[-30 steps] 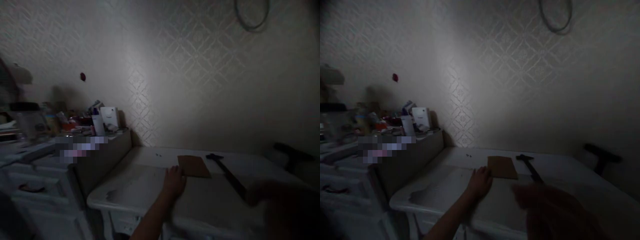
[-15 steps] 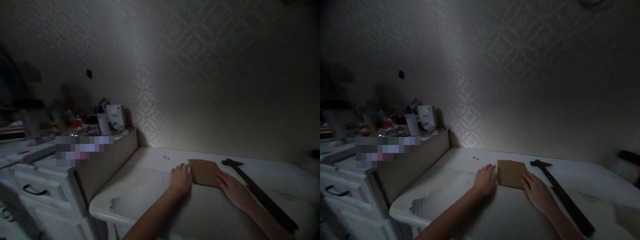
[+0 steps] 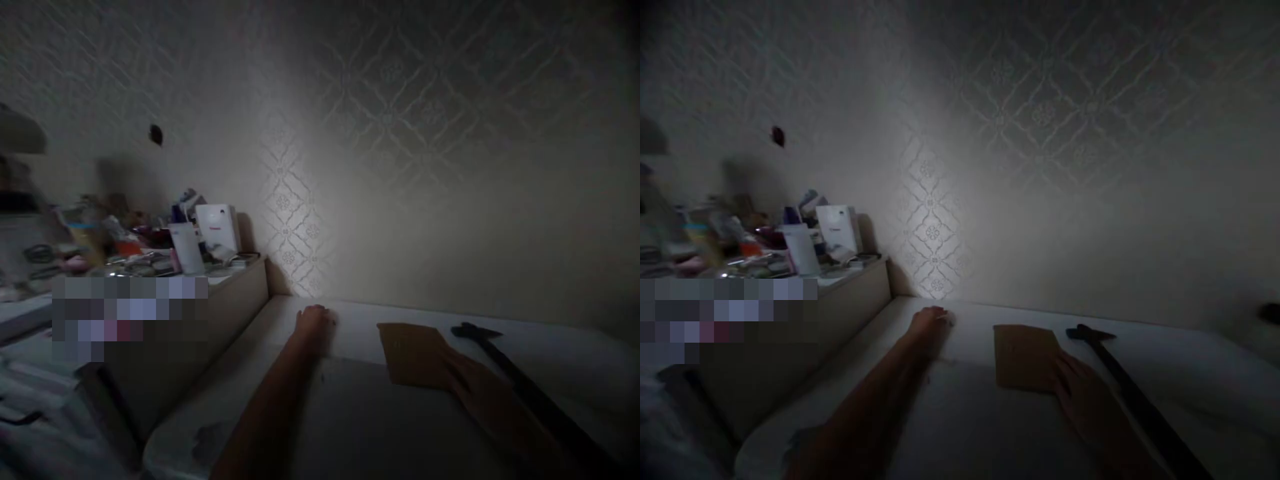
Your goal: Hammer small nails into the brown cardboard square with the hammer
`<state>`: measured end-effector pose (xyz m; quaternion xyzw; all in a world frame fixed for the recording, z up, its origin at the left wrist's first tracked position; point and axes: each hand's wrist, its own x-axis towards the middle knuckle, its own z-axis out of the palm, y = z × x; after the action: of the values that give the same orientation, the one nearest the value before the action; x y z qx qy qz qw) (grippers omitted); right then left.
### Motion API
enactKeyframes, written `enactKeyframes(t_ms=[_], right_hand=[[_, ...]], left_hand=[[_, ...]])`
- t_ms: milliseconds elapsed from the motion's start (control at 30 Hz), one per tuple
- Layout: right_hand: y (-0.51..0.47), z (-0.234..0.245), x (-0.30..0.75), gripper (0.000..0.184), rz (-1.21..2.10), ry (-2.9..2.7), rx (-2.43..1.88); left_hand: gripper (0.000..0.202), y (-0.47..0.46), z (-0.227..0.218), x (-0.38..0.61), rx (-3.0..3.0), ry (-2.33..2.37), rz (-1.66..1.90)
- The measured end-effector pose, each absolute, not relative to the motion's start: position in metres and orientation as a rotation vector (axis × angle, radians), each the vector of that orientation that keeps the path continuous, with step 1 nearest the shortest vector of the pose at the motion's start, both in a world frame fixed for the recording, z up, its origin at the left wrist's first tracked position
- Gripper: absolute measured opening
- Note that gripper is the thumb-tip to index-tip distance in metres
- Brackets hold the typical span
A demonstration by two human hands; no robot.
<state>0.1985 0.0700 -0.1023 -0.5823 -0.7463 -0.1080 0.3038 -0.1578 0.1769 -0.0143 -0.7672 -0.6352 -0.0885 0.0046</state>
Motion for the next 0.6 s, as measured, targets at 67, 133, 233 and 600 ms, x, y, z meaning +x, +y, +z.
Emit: enactKeyframes(t_ms=[67,133,233,600], right_hand=[[0.068,-0.1,0.197,0.043,-0.296,-1.982,-1.544],[0.067,-0.098,0.196,0.043,-0.301,-1.979,-1.548],[0.066,-0.096,0.195,0.041,-0.301,-1.98,-1.557],[0.065,-0.091,0.19,0.041,-0.264,-1.953,-1.569]], left_hand=[[0.028,0.18,-0.018,-0.159,-2.388,-1.988,-0.253],[0.028,0.182,-0.02,-0.16,-2.366,-1.99,-0.244],[0.03,0.184,-0.021,-0.161,-2.326,-2.003,-0.241],[0.03,0.169,-0.014,-0.158,-2.309,-2.002,-0.188]])
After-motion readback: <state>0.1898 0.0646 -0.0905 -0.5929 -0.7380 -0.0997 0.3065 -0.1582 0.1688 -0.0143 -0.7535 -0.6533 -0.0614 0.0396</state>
